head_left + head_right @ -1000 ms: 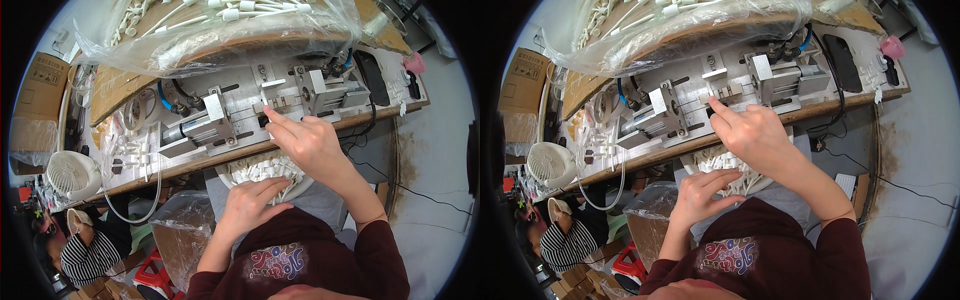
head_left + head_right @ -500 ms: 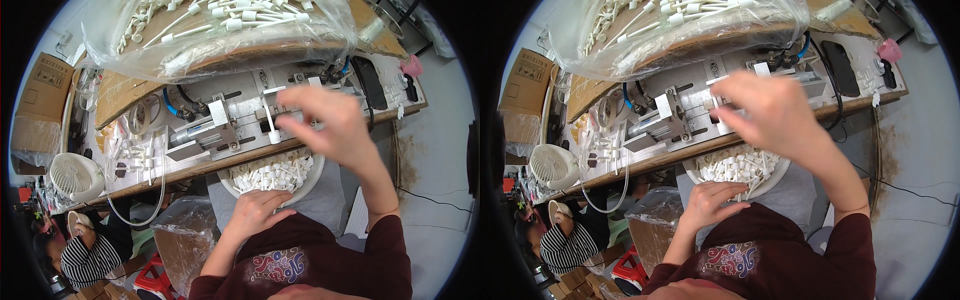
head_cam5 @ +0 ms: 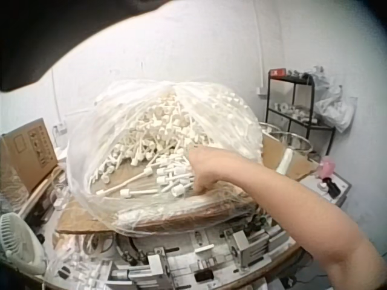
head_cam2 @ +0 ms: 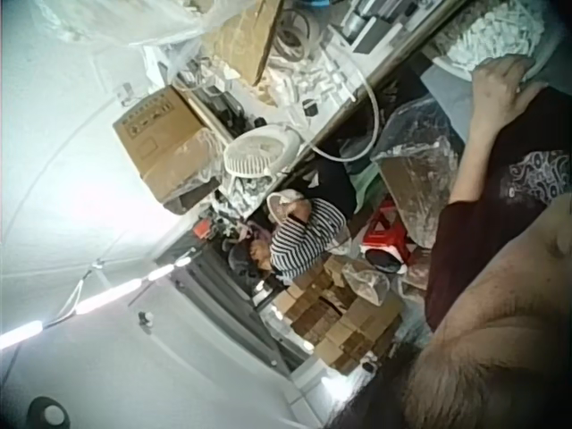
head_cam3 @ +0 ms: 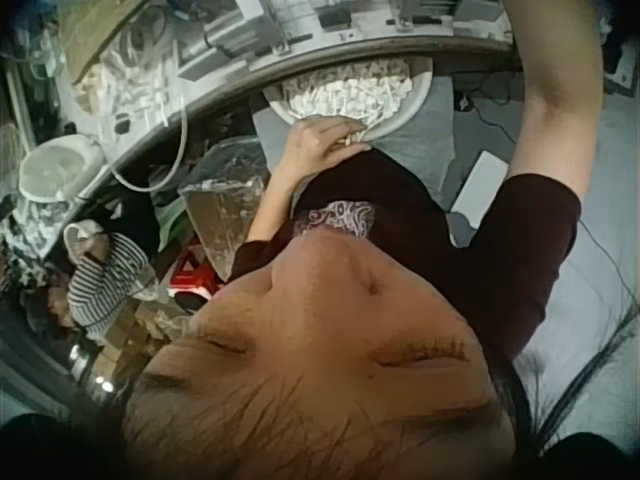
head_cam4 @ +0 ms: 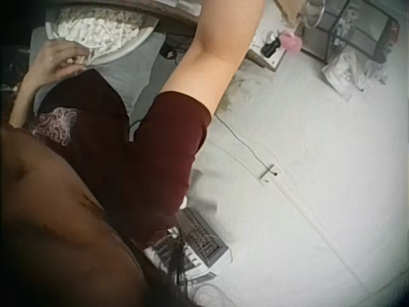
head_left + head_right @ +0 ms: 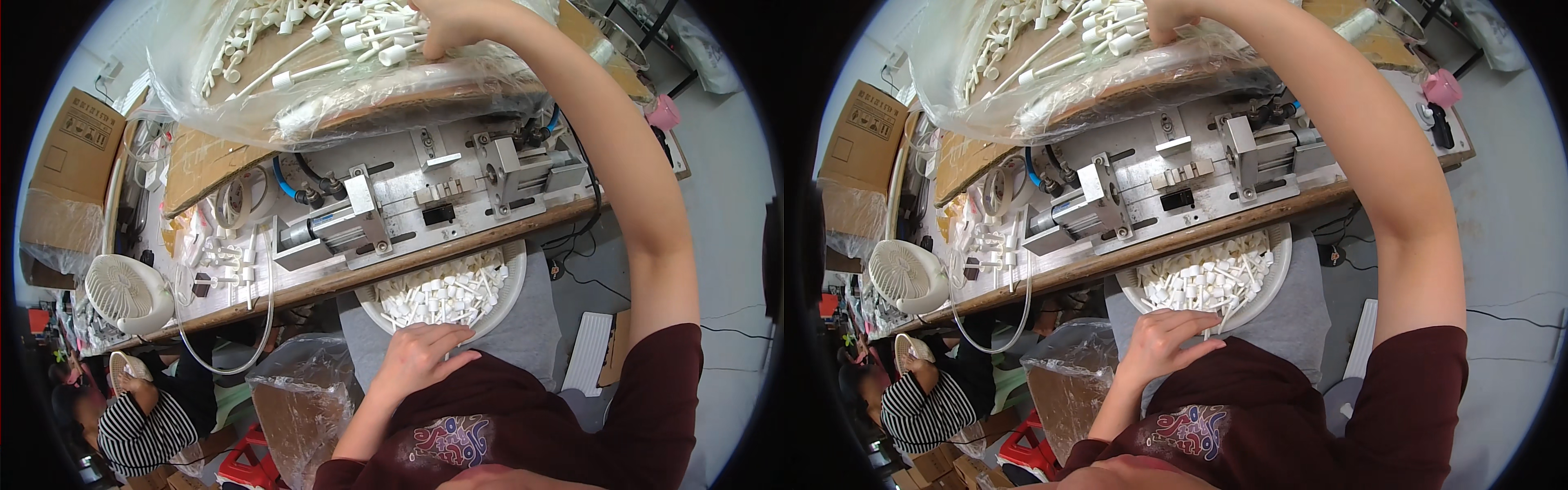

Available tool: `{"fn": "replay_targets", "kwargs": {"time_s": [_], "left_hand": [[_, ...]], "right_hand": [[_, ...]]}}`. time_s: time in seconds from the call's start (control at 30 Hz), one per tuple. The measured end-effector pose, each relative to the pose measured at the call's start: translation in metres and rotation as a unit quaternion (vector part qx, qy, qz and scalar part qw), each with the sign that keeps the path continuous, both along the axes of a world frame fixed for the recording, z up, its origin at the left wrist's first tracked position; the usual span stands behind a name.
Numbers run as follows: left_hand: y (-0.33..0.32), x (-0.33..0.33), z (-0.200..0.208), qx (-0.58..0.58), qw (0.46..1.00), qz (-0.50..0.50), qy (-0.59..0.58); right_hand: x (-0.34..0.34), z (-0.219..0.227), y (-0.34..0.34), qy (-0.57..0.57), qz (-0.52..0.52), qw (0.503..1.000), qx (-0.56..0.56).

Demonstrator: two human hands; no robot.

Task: Using a pneumatic press machine to assemble small white plastic components.

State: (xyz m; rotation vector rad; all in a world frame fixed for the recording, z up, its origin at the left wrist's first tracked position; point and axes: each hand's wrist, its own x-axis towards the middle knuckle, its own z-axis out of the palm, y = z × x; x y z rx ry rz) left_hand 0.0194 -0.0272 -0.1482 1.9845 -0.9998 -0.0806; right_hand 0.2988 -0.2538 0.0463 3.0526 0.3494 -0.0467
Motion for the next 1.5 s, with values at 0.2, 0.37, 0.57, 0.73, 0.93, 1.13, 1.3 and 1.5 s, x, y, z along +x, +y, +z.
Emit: {"fn": "replay_targets", "kwargs": {"time_s": [0.2,0.37,0.57,0.73,0.93,1.13,1.3,1.5], "left_hand": [[0.005,-0.002,-0.001,0.011,1.0,0.008,0.008],[0.006,-0.002,-0.004,-0.002,1.0,0.016,-0.002],[0.006,-0.002,-0.007,-0.006,1.0,0.014,0.003],[0.007,-0.003,-0.006,0.002,1.0,0.022,0.007],[0.004,0.008,0.01,-0.089,0.991,0.099,-0.015],[-0.019,0.029,0.06,-0.3,0.919,0.246,0.072],[-0.01,0.035,0.066,-0.152,0.981,0.114,-0.04],[-0.014,0.038,0.067,-0.117,0.988,0.09,-0.043]], "right_hand": [[0.009,-0.019,0.012,-0.046,0.061,0.997,-0.02],[-0.004,-0.008,0.015,-0.076,0.071,0.994,-0.024],[-0.006,-0.01,-0.012,-0.163,0.093,0.977,0.105],[-0.015,-0.003,-0.026,-0.197,0.068,0.942,0.263],[-0.061,-0.007,-0.031,-0.014,0.019,0.736,0.677],[-0.18,-0.068,0.015,0.084,-0.002,0.676,0.732],[-0.219,-0.106,0.021,0.165,-0.083,0.588,0.787],[-0.226,-0.112,0.0,-0.003,-0.108,0.623,0.775]]}}
